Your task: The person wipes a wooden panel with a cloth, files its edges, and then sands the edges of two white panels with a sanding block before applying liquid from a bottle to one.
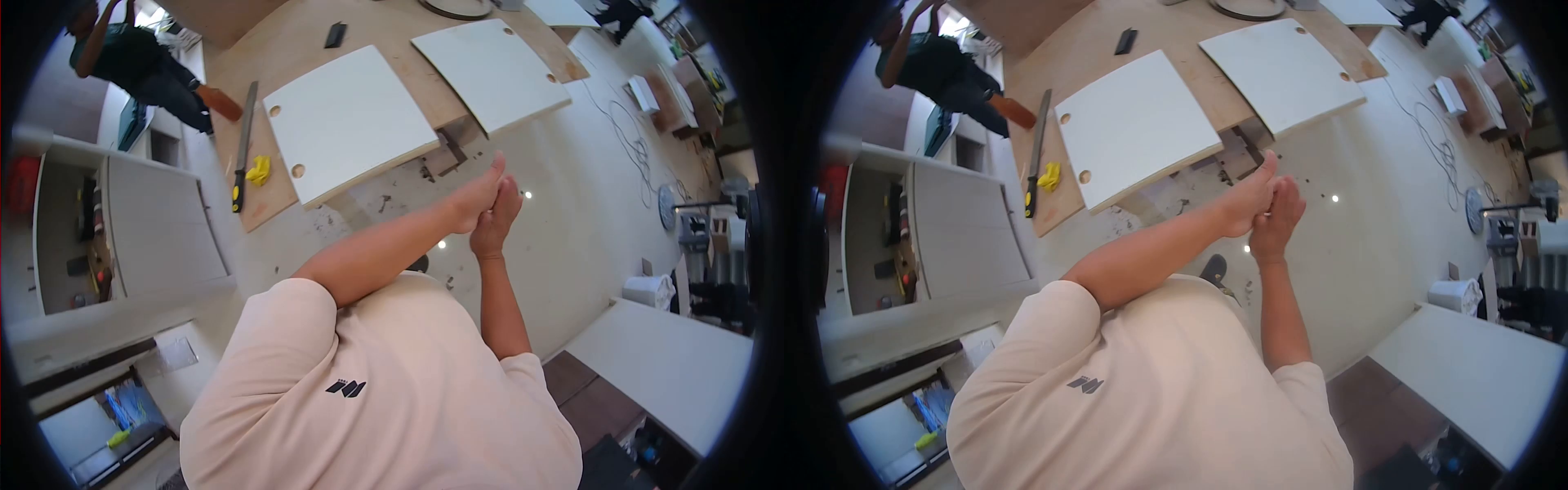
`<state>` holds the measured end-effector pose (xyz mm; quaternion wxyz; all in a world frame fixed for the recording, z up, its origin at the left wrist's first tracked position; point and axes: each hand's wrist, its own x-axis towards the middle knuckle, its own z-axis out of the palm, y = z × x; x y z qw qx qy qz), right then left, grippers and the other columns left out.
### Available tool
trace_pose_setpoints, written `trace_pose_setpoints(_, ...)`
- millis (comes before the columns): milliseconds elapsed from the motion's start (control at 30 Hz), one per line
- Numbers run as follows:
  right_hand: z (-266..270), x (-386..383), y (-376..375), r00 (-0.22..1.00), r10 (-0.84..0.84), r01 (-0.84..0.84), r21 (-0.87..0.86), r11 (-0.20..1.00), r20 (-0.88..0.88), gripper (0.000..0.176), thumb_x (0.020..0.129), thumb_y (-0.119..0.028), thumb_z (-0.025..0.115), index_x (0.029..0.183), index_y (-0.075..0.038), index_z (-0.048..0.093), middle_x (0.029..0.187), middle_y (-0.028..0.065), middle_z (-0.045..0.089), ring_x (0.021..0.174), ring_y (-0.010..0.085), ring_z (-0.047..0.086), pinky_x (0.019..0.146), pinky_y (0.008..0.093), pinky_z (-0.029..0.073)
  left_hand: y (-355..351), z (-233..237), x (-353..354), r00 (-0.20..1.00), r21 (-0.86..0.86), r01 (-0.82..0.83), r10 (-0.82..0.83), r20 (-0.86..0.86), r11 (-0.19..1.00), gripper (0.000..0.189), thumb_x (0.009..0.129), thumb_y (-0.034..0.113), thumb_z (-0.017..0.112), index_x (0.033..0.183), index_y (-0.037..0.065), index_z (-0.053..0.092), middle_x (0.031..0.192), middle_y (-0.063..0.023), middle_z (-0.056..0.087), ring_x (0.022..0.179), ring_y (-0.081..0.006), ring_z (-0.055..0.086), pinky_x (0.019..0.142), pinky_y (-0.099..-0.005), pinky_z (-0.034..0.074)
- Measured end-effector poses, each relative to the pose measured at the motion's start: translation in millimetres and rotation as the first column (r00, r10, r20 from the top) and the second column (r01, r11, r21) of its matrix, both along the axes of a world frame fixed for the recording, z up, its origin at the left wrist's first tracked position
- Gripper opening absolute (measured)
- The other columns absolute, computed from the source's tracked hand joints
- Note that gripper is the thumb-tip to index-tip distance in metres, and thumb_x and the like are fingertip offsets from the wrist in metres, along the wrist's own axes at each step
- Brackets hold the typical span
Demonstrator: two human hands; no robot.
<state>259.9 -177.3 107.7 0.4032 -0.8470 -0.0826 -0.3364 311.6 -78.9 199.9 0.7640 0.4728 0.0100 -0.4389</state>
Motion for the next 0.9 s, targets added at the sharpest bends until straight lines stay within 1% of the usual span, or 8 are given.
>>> trace_pose_setpoints(133, -118.8, -19.9, -33.1, 0.794, 0.229, 0.006, 0.384, 0.923, -0.563, 0.031, 0.101, -0.026, 0.049, 0.119, -0.005, 0.063, 0.104, 0.0158, 0.071, 0.095, 0.0244, 0.070, 0.085, 0.0378, 0.053, 73.5, 33.3, -8.3, 0.989, -0.011, 0.109, -0.107, 0.105, 0.994, 0.069, 0.098, 0.065, 0.046, 0.114, 0.000, 0.065, 0.106, -0.0117, 0.071, 0.088, -0.0210, 0.067, 0.084, -0.0321, 0.053)
trace_pose_setpoints(233, -120.9, -35.5, -21.1, 0.307, 0.119, 0.267, 0.205, 0.942, -0.944, 0.027, 0.093, -0.021, 0.062, 0.112, -0.002, 0.059, 0.103, 0.0114, 0.064, 0.085, 0.0235, 0.065, 0.067, 0.0306, 0.057, 139.9, 8.8, -14.3, 0.927, 0.506, -0.164, -0.044, 0.373, 0.847, 0.047, 0.101, 0.044, 0.054, 0.100, -0.001, 0.067, 0.089, -0.0088, 0.069, 0.063, -0.0157, 0.061, 0.065, -0.0304, 0.053)
trace_pose_setpoints(333, -121.5, -40.8, 12.2, 0.441, 0.265, 0.296, 0.418, 0.859, -0.857, 0.049, 0.088, -0.015, 0.068, 0.135, -0.005, 0.053, 0.116, 0.0165, 0.063, 0.099, 0.0267, 0.066, 0.076, 0.0326, 0.057, 217.1, -42.8, -36.4, 0.786, 0.531, -0.547, 0.178, 0.592, 0.647, 0.025, 0.098, 0.023, 0.062, 0.091, 0.000, 0.069, 0.079, -0.0067, 0.065, 0.062, -0.0127, 0.059, 0.058, -0.0292, 0.051)
trace_pose_setpoints(400, -111.7, -34.1, 34.8, 0.624, 0.184, 0.068, 0.287, 0.955, -0.760, 0.057, 0.089, -0.013, 0.066, 0.142, -0.005, 0.047, 0.127, 0.0224, 0.057, 0.112, 0.0328, 0.061, 0.092, 0.0391, 0.051, 264.8, -61.1, -55.1, 0.727, 0.544, -0.656, 0.243, 0.642, 0.524, 0.019, 0.095, 0.018, 0.066, 0.095, 0.000, 0.070, 0.078, -0.0056, 0.065, 0.062, -0.0121, 0.059, 0.059, -0.0287, 0.050)
trace_pose_setpoints(500, -87.0, -16.0, 72.0, 0.790, 0.033, -0.162, -0.157, 0.974, -0.612, 0.071, 0.086, -0.014, 0.067, 0.149, 0.000, 0.037, 0.151, 0.0252, 0.038, 0.136, 0.0380, 0.043, 0.113, 0.0444, 0.038, 330.1, -77.7, -62.3, 0.748, 0.750, -0.582, -0.154, 0.645, 0.316, 0.025, 0.094, 0.015, 0.065, 0.114, 0.000, 0.064, 0.092, -0.0110, 0.068, 0.064, -0.0204, 0.061, 0.066, -0.0348, 0.053)
trace_pose_setpoints(567, -53.8, -1.8, 102.3, 0.854, 0.138, -0.249, -0.162, 0.955, -0.502, 0.076, 0.087, -0.016, 0.066, 0.152, 0.004, 0.030, 0.159, 0.0247, 0.027, 0.146, 0.0404, 0.028, 0.119, 0.0475, 0.027, 345.2, -69.6, -62.9, 0.758, 0.800, -0.564, -0.254, 0.600, 0.206, 0.027, 0.093, 0.014, 0.067, 0.115, -0.001, 0.063, 0.093, -0.0121, 0.069, 0.065, -0.0238, 0.061, 0.068, -0.0367, 0.052)
trace_pose_setpoints(767, -43.3, 31.8, 170.9, 0.823, 0.005, -0.218, -0.309, 0.926, -0.568, 0.079, 0.090, -0.017, 0.059, 0.154, 0.005, 0.020, 0.165, 0.0232, 0.010, 0.153, 0.0397, 0.010, 0.120, 0.0580, 0.016, 346.7, -63.2, -54.2, 0.396, 0.668, -0.670, -0.606, 0.690, 0.324, 0.051, 0.092, 0.019, 0.066, 0.139, 0.006, 0.053, 0.142, -0.0164, 0.053, 0.130, -0.0313, 0.051, 0.107, -0.0450, 0.041)
trace_pose_setpoints(900, -55.7, 26.4, 208.0, 0.794, -0.137, -0.233, -0.505, 0.831, -0.592, 0.078, 0.087, -0.011, 0.053, 0.155, 0.004, 0.019, 0.165, 0.0226, 0.011, 0.153, 0.0394, 0.012, 0.120, 0.0599, 0.014, 352.0, -67.9, -33.8, 0.387, 0.842, -0.493, -0.812, 0.437, 0.218, 0.066, 0.092, 0.024, 0.066, 0.151, 0.007, 0.039, 0.160, -0.0137, 0.032, 0.150, -0.0320, 0.026, 0.121, -0.0518, 0.021)
